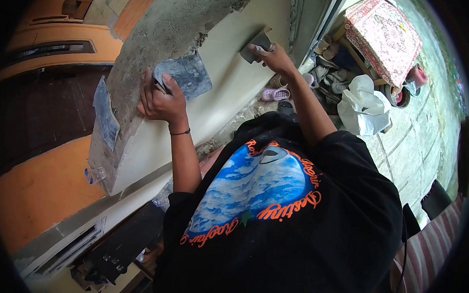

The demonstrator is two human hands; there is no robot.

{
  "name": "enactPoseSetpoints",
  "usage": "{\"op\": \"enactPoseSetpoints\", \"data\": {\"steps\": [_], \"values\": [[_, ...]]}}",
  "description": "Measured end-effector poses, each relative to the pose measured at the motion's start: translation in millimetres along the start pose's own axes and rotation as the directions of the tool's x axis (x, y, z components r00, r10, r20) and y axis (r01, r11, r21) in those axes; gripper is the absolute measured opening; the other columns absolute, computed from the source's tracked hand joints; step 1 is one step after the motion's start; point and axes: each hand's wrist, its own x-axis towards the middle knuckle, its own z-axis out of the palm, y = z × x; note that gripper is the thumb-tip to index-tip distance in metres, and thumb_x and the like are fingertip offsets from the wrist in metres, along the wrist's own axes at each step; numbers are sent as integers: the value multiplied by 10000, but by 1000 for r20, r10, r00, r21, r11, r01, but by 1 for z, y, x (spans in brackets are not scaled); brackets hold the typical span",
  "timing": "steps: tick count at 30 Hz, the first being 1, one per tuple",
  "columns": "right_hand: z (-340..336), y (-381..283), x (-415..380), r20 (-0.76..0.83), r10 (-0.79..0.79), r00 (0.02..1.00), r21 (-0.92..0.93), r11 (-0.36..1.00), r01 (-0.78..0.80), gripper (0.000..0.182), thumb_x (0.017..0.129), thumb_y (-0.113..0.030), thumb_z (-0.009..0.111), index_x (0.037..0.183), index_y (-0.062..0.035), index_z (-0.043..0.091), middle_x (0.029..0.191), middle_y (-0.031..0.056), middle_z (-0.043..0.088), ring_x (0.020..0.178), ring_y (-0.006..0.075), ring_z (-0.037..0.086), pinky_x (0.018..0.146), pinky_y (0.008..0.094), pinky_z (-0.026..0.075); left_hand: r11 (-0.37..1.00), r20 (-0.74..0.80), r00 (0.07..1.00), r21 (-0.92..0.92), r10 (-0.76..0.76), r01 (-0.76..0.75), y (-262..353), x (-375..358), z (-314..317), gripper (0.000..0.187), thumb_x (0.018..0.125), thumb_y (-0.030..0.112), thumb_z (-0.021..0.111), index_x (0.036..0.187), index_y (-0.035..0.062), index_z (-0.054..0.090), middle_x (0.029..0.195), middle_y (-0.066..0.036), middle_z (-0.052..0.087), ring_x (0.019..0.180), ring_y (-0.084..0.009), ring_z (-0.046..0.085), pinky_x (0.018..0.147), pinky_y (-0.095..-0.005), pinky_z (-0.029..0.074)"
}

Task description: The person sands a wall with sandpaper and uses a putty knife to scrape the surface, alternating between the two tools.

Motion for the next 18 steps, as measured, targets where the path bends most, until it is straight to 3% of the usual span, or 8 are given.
{"op": "enactPoseSetpoints", "data": {"steps": [3,7,9,11,13,14,15,18], "values": [[-12,7,15,-160,-126,979,-323,944,69,475,794,-424,603,872,44,637,774,225,643,748,369,629,683,408,488,1000,26,1000,2,-4,4,0,0,-2,450,900,446,429,796,57,629,1027,-25,666,956,-229,630,672,-364,389],[-11,0,23,-173,-231,957,-294,940,174,411,816,-377,551,875,19,643,852,262,619,822,402,598,733,441,463,1000,2,1000,26,13,-13,-4,-3,1,453,901,447,428,804,53,630,1028,-28,665,956,-227,630,674,-363,389],[6,-7,18,-145,-295,944,-133,952,277,430,824,-388,531,857,28,633,796,270,613,797,408,595,724,434,466,999,18,1000,50,12,-13,-4,-3,1,453,901,448,429,808,54,632,1027,-29,666,956,-227,630,675,-362,389],[35,-14,10,-147,-179,973,-5,984,180,487,857,-429,494,805,45,590,683,242,586,655,392,551,658,409,449,999,18,1000,47,6,-7,-5,-3,2,455,900,450,428,816,54,634,1028,-29,665,957,-228,630,675,-363,389],[70,-8,4,-298,-146,943,251,941,226,536,884,-467,458,764,44,569,632,205,568,592,336,529,615,395,430,999,20,1000,40,0,-1,-2,-3,0,457,900,452,426,824,54,637,1029,-29,665,957,-230,630,675,-363,389],[79,-5,10,-490,-190,851,190,929,317,572,899,-500,434,727,31,561,602,137,558,553,244,516,572,371,417,1000,21,1000,21,-3,2,0,-1,-1,460,899,455,423,835,54,639,1030,-30,665,958,-232,629,677,-365,389],[74,-6,18,-491,-192,850,191,928,319,572,899,-500,434,727,31,561,602,137,558,553,244,516,572,371,417,1000,23,1000,5,-5,5,0,0,-2,463,899,458,420,845,54,641,1031,-30,664,959,-234,629,680,-366,390],[52,-11,40,-443,73,893,631,734,253,507,914,-475,454,707,-20,540,657,37,526,631,117,462,581,305,390,1000,28,1000,31,-5,4,-2,-1,-1,468,898,460,416,845,53,642,1033,-31,663,961,-236,628,686,-367,392]]}}
